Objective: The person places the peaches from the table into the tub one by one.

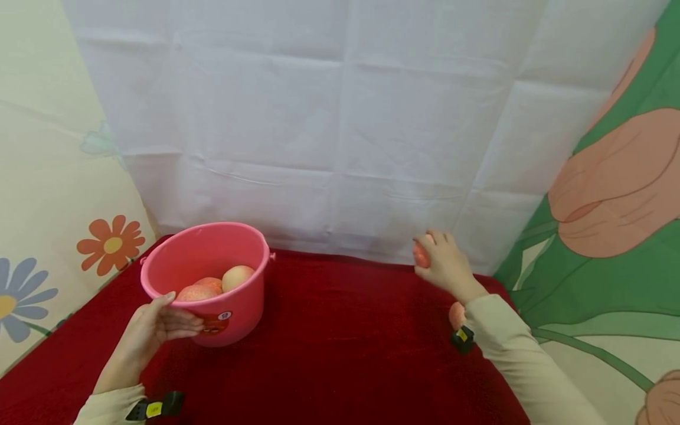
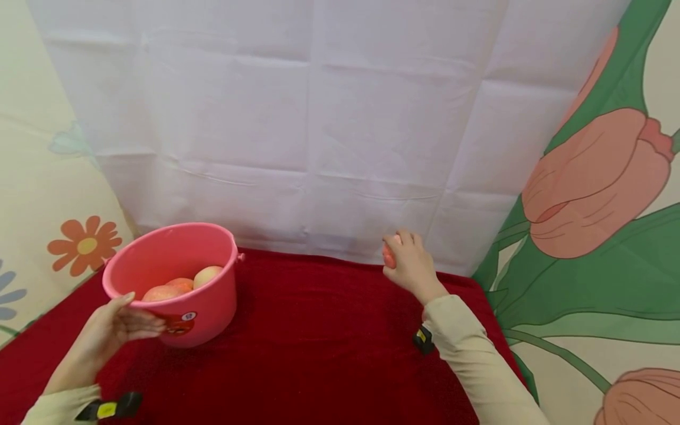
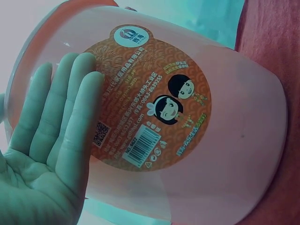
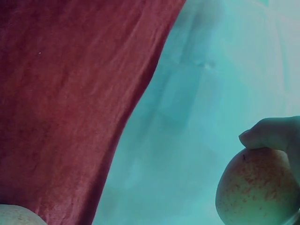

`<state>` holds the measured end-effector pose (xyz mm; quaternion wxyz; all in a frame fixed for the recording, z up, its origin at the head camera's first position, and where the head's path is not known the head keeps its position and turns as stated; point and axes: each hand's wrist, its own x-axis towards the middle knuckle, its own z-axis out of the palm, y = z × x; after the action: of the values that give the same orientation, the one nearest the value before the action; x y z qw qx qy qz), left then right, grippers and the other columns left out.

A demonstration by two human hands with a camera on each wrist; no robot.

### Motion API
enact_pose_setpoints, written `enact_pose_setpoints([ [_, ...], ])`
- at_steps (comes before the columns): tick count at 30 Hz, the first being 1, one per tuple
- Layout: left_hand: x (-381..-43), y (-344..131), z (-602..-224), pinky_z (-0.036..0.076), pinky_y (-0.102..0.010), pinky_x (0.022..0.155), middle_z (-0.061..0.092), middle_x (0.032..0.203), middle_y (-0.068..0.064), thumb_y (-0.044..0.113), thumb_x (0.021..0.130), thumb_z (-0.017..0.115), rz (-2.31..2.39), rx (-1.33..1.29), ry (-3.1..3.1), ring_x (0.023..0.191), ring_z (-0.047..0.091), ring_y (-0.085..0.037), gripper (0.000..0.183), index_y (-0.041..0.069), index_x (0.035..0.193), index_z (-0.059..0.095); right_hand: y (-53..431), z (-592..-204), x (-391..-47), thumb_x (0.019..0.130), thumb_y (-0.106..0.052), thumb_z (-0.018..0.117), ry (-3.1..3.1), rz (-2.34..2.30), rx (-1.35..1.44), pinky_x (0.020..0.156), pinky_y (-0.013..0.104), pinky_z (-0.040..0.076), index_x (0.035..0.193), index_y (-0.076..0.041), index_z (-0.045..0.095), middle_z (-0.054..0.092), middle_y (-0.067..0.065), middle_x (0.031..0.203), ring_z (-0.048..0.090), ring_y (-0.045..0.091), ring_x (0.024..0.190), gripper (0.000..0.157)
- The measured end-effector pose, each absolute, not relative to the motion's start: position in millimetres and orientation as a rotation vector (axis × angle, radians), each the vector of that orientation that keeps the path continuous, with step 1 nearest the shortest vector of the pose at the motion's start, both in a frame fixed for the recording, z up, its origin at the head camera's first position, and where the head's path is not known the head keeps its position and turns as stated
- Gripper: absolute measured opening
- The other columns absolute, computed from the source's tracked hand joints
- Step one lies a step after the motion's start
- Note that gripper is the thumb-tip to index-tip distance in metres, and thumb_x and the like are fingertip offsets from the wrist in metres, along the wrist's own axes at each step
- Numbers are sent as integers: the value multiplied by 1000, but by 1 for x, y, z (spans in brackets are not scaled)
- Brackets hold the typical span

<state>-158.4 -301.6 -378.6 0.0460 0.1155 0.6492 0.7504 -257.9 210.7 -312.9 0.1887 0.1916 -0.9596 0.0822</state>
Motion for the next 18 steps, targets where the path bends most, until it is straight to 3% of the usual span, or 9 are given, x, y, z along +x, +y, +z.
enact_pose_setpoints([
  [18,-159,-302,-379,55,-35,67,70,79,-6,23,101,24,2289,346,1988,74,68,-22,54,12,83,73,202,-293,-257,68,-18,72,-2644,239,557,69,57,48,122,-6,50,42,22,123,38,42,113,60],
])
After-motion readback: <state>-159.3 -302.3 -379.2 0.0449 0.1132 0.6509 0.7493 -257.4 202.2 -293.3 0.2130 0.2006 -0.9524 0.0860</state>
